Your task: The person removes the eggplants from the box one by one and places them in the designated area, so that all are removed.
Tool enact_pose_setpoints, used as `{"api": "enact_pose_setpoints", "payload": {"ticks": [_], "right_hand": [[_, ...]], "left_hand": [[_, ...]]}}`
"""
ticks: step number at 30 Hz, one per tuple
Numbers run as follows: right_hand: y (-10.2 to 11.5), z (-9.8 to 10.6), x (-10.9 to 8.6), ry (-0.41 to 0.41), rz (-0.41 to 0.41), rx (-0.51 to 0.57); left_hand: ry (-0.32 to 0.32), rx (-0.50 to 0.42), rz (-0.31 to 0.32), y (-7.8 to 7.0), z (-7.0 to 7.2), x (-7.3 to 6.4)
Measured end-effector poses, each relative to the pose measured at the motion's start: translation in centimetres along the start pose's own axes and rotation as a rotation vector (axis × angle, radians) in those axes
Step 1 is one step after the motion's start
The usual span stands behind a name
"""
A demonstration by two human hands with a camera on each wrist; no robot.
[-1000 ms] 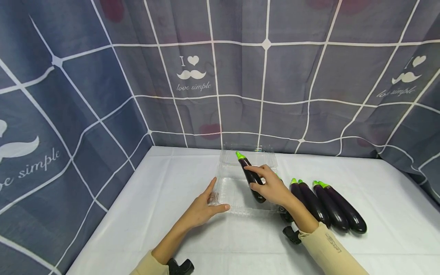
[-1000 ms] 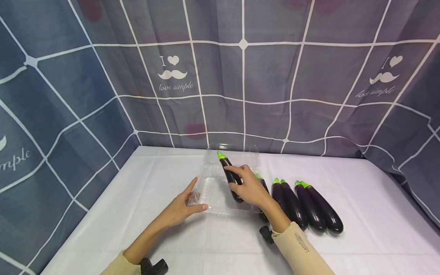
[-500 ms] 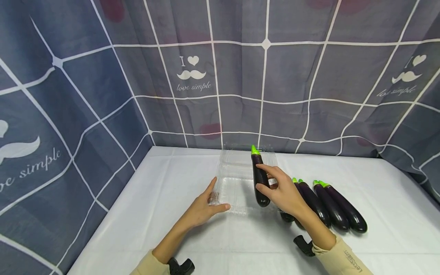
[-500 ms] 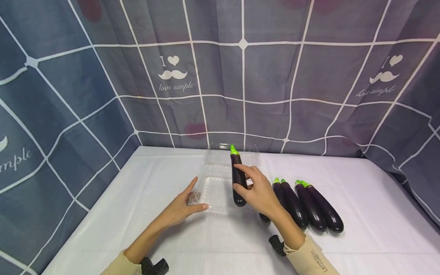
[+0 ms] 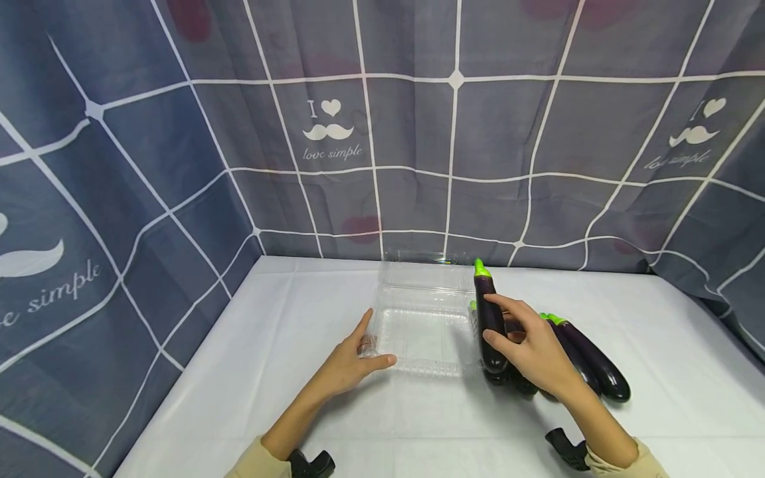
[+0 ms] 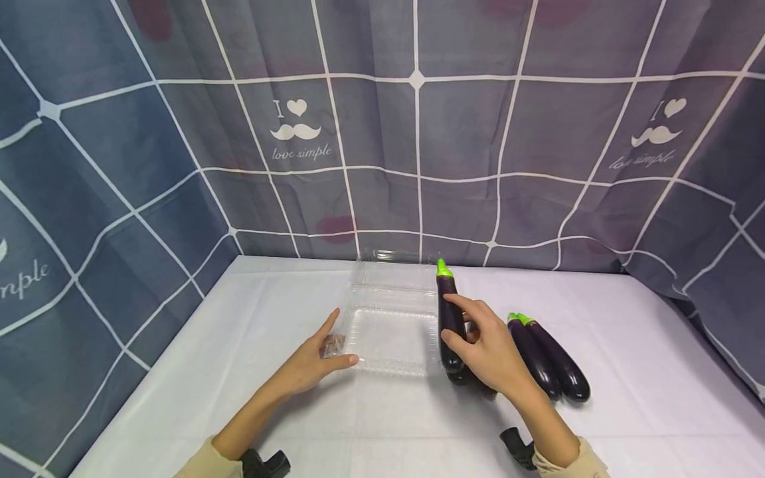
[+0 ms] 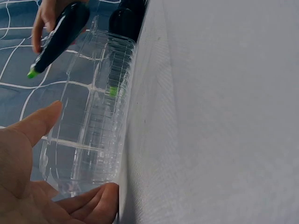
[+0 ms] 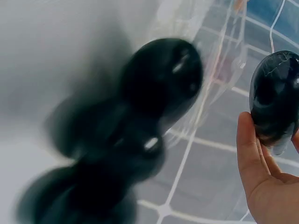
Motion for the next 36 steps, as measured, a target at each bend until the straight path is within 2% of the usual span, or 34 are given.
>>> {"api": "enact_pose_setpoints", "payload": {"ticks": [8, 13, 22, 31, 36], "right_hand": [[-3.1, 4.0, -1.8, -0.038, -0.093, -0.106], [-4.5, 7.0, -3.0, -0.067, -0.087, -0.177], [-7.5, 11.0, -4.7, -0.1, -0.087, -0.301], [-11.9, 13.6, -6.0, -0.081, -0.204, -0.401], [-14.1, 14.1, -6.0, -0.039, -0.264, -0.431]], "left_hand": [[0.006, 0.007, -0.008, 0.0, 0.0, 0.0], [0.01, 0.026, -0.015, -0.1, 0.1, -0.1], [0.007, 0.03, -0.01, -0.2, 0.2, 0.0], [0.015, 0.006, -0.001, -0.2, 0.0, -0.1], [0.015, 0.008, -0.002, -0.2, -0.1, -0.2]]}}
Point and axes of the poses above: each hand's wrist, its own x-axis towards the middle knuckle, its own z-axis out of the back of the hand, y = z × x, the point moved 7 cm from there along x, towards the middle knuckle, and after that the axes turned 10 degrees about -z, right-handed, at the moved point
